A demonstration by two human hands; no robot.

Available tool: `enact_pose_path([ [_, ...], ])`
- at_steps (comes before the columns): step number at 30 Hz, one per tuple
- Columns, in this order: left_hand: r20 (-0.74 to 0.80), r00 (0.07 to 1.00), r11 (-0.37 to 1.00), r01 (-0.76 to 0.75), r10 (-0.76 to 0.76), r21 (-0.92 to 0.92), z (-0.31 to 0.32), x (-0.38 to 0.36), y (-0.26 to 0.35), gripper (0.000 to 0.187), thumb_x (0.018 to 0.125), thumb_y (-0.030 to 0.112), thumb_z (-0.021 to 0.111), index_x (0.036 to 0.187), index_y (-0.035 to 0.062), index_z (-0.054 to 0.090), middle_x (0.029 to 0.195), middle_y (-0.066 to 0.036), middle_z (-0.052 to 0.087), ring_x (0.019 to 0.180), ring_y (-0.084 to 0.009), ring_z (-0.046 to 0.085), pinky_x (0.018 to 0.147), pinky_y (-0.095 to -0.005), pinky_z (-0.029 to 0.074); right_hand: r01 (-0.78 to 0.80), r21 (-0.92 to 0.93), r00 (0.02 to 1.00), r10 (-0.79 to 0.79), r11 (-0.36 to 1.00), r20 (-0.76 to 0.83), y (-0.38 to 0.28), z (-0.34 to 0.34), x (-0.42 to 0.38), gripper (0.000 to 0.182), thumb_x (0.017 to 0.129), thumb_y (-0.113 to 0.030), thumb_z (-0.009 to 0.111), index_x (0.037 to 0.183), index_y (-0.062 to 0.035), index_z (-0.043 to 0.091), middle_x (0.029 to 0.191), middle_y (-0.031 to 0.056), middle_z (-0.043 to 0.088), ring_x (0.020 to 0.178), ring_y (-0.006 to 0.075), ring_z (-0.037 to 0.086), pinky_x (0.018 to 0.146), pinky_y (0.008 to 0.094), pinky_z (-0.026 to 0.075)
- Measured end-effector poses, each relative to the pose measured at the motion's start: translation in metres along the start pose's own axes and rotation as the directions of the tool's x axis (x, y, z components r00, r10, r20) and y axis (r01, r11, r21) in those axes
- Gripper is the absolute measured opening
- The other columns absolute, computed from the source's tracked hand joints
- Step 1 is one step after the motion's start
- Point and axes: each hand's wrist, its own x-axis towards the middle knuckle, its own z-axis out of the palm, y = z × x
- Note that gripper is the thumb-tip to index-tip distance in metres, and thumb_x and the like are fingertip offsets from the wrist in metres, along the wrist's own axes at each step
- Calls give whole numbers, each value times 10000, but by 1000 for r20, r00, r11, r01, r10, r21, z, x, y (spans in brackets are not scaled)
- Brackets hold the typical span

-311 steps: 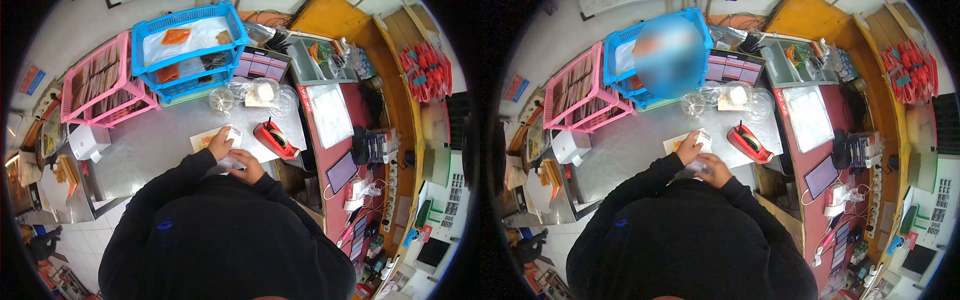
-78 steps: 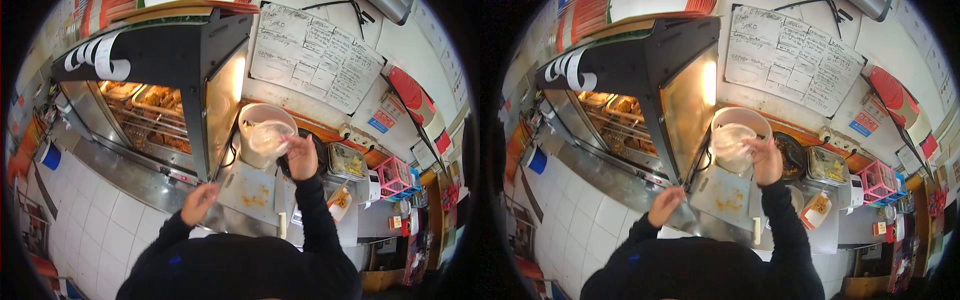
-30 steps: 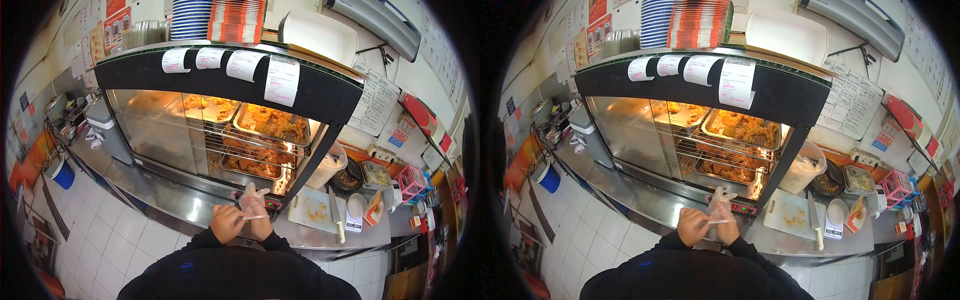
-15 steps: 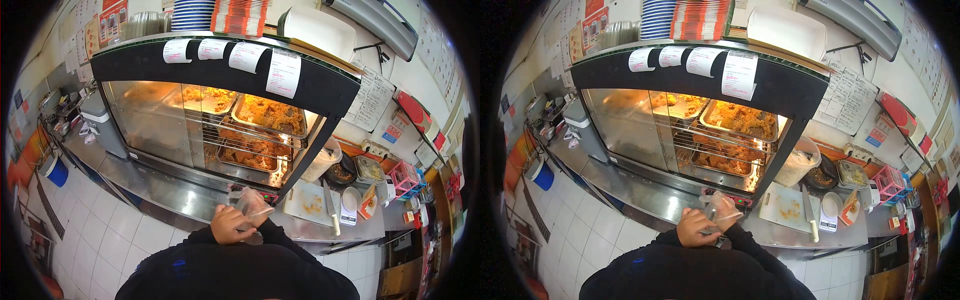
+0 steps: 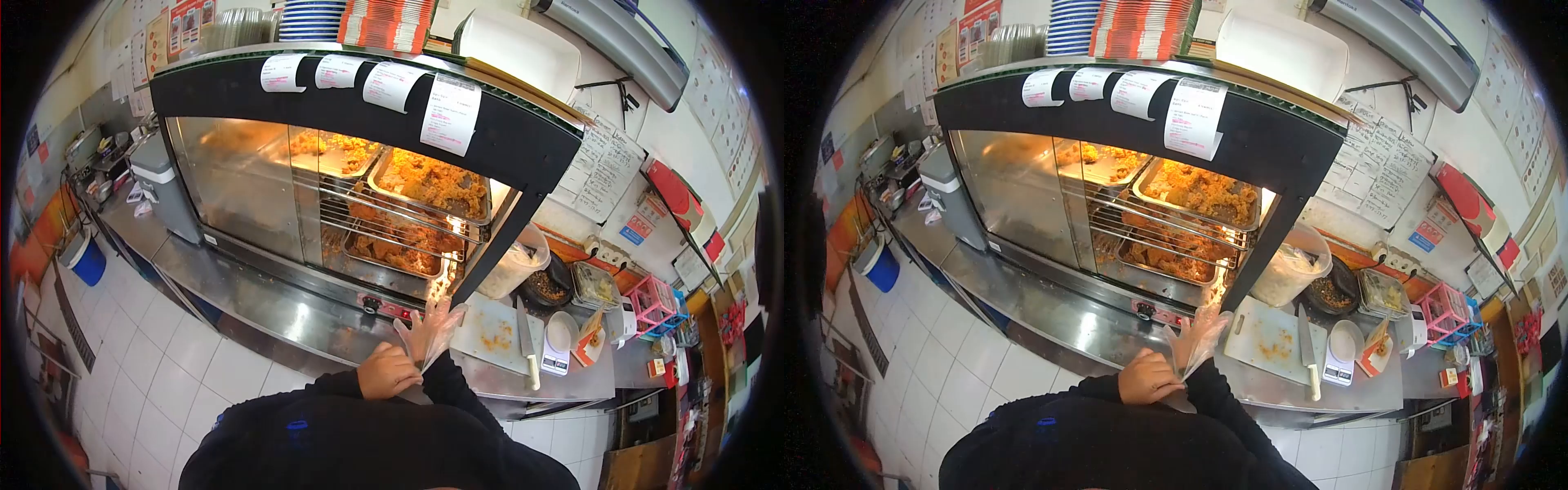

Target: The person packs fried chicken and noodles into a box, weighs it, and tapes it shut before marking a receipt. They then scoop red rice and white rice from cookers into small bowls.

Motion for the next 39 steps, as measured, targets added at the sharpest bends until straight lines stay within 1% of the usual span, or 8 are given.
enact_pose_path([
  [4, -32, 996, 995, -83, 81, -60, -31, 30, 20, 128, 730, 241, 719, 686, 160, 631, 651, 28, 550, 664, -136, 514, 647, -308, 322, 403, 48, 867, -398, 914, 299, -64, 38, 15, 846, 756, -751, 366, 1402, -222, 225, 1401, 204, 294, 1304, 386, 236, 1039, 547, 220],
  [6, -120, 990, 996, -67, 73, 50, -57, 50, 20, 250, 660, 311, 773, 767, 140, 626, 720, 16, 574, 717, -177, 534, 673, -320, 338, 863, -239, 493, -635, 446, 595, -138, 84, 14, 838, 793, -679, 413, 1376, -90, 284, 1284, 227, 443, 1192, 338, 434, 1032, 446, 287],
  [8, -215, 976, 999, -16, 22, 33, -90, 79, 13, 416, 609, 335, 798, 903, 115, 602, 855, -38, 587, 802, -235, 543, 737, -355, 360, 977, -91, 194, -633, 191, 750, -181, 142, 13, 780, 811, -579, 505, 1316, 0, 369, 1130, 209, 573, 1088, 286, 533, 996, 413, 327],
  [12, -524, 847, 994, 50, -94, -97, -146, 154, 2, 340, 743, 122, 675, 1030, 19, 523, 1041, -96, 525, 932, -176, 504, 844, -284, 387, 941, -122, 47, -235, -315, 971, -210, 223, 56, 460, 833, -270, 528, 1204, 1, 501, 1118, 178, 585, 1053, 284, 552, 971, 375, 343],
  [14, -591, 806, 985, -68, -40, -160, -156, 186, -24, 315, 806, 89, 625, 1084, 29, 490, 1108, -71, 514, 1013, -131, 466, 851, -282, 379, 821, -77, 50, -62, -566, 997, -214, 248, 70, 387, 854, -207, 494, 1191, -19, 508, 1098, 182, 585, 1037, 311, 545, 934, 379, 367],
  [22, -512, 834, 868, -85, -207, -490, -147, 226, -52, 325, 819, 21, 621, 1012, 49, 361, 991, -103, 587, 869, -91, 554, 716, -208, 436, 865, -269, 232, -139, -423, 963, -209, 264, 87, 321, 901, -219, 425, 1154, -57, 537, 1040, 176, 607, 986, 338, 561, 870, 383, 414],
  [26, -482, 827, 820, -46, -289, -571, -134, 216, -47, 392, 802, 28, 641, 1057, 43, 344, 919, -103, 610, 862, -115, 579, 733, -229, 456, 753, -150, 144, -62, -640, 988, -212, 263, 97, 297, 904, -241, 431, 1105, -63, 558, 1022, 179, 610, 952, 345, 577, 829, 391, 446],
  [39, -466, 816, 667, -139, -341, -732, -117, 193, -55, 364, 826, -65, 560, 1083, 54, 332, 972, -116, 611, 886, -124, 586, 757, -237, 459, 671, -222, 184, -131, -707, 974, -202, 269, 93, 263, 857, -260, 489, 1018, -70, 575, 852, 180, 610, 850, 354, 564, 777, 452, 398],
])
